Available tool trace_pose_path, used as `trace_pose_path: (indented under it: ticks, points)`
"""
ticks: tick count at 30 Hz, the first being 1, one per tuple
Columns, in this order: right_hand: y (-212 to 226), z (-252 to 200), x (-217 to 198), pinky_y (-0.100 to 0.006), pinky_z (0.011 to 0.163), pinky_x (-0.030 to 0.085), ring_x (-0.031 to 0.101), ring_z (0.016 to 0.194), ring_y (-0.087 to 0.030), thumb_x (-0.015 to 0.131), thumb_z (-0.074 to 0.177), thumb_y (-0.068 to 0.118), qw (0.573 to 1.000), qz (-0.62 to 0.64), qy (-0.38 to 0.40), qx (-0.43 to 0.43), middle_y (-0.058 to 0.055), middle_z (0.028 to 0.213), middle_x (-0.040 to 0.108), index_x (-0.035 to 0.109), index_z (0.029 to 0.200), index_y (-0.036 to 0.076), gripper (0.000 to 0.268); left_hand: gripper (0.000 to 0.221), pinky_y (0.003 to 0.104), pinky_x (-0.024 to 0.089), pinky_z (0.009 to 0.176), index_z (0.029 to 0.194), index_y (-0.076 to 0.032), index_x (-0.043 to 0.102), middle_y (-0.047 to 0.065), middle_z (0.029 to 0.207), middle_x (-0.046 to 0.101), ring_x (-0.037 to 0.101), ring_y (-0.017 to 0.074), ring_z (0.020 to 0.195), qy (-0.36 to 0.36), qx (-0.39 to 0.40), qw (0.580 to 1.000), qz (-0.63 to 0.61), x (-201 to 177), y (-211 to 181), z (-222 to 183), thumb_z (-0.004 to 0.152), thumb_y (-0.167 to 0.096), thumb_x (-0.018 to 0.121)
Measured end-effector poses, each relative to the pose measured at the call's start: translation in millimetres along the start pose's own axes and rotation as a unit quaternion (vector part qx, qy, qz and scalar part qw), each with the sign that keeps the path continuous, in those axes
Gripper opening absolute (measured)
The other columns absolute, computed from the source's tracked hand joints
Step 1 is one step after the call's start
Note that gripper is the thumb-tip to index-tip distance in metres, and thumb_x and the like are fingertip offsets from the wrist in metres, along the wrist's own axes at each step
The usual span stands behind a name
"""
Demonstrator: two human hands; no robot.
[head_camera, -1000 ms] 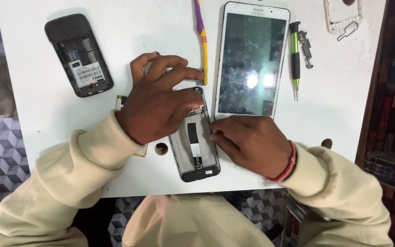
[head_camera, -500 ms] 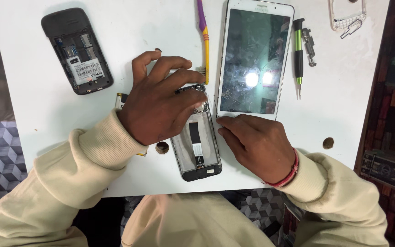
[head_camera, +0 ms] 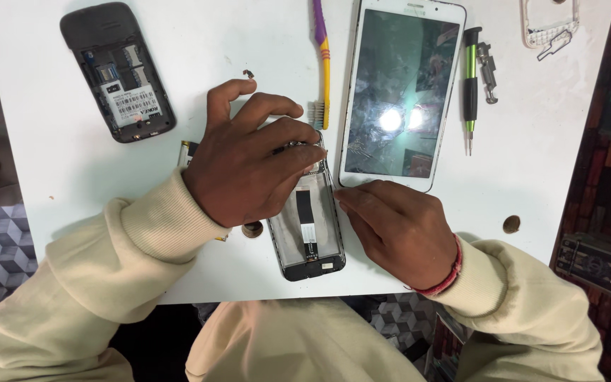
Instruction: The person uses a screwdriver to pry open the screen of a white smartphone and then proceeds to disassemble a black smartphone, removing screws and disconnecting internal ribbon cables.
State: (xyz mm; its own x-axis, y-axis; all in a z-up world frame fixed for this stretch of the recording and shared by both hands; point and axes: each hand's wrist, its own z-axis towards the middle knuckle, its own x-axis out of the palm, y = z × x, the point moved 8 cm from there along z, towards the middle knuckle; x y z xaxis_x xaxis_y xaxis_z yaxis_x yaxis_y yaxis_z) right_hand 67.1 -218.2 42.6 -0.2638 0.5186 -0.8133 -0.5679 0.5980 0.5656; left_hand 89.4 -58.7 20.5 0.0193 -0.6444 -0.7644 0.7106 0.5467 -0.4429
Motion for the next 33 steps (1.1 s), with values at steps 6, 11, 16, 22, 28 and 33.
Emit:
trace_pose_path:
  ticks: [6,11,16,22,28,33]
  points:
    - [5,-1,-9,-0.033,0.057,0.053,0.069,0.066,-0.022,0.074,0.086,-0.007,0.998,-0.009,-0.058,-0.018,-0.010,0.086,0.071,0.072,0.110,0.000,0.025,0.017,0.056,0.030,0.116,0.111,-0.017,0.077,-0.004,0.115,0.071,0.059,0.0215,0.123,-0.001,0.001,1.000,0.004,1,1,-1,0.095,-0.017,0.082]
    - [1,-1,-6,-0.032,0.051,0.050,0.067,0.060,-0.020,0.073,0.085,-0.008,0.999,0.003,-0.047,-0.007,-0.010,0.080,0.070,0.073,0.108,-0.001,0.024,0.016,0.055,0.030,0.116,0.111,-0.017,0.077,-0.004,0.115,0.071,0.059,0.0212,0.124,-0.006,0.005,1.000,0.001,1,0,-1,0.097,-0.018,0.083]
    - [0,-2,-4,-0.032,0.051,0.050,0.066,0.059,-0.020,0.073,0.084,-0.006,0.999,0.004,-0.046,0.002,-0.010,0.078,0.071,0.073,0.106,-0.001,0.022,0.013,0.055,0.030,0.116,0.107,-0.017,0.077,-0.003,0.115,0.071,0.059,0.0216,0.123,-0.006,0.006,1.000,0.003,0,-1,-1,0.096,-0.018,0.082]
    - [-4,-4,-6,-0.032,0.047,0.047,0.062,0.051,-0.018,0.073,0.083,-0.006,0.998,0.003,-0.053,0.026,-0.008,0.071,0.068,0.074,0.105,-0.001,0.022,0.010,0.055,0.031,0.114,0.108,-0.015,0.077,0.000,0.114,0.071,0.059,0.0230,0.124,-0.007,0.023,1.000,-0.017,-3,-2,-2,0.099,-0.017,0.079]
    - [-2,-4,-4,-0.034,0.050,0.049,0.064,0.056,-0.022,0.072,0.082,-0.005,0.999,0.000,-0.041,0.016,-0.009,0.075,0.069,0.074,0.105,0.001,0.023,0.011,0.054,0.032,0.114,0.108,-0.015,0.078,-0.001,0.115,0.071,0.059,0.0230,0.126,0.006,0.024,1.000,-0.011,1,-3,-2,0.096,-0.016,0.079]
    - [-4,-2,-1,-0.034,0.049,0.049,0.065,0.055,-0.022,0.072,0.082,-0.005,0.999,0.006,-0.033,0.025,-0.008,0.073,0.068,0.074,0.103,0.001,0.022,0.012,0.054,0.033,0.115,0.108,-0.016,0.078,-0.001,0.117,0.070,0.058,0.0227,0.127,0.007,0.036,0.999,0.000,1,-4,-2,0.096,-0.015,0.080]
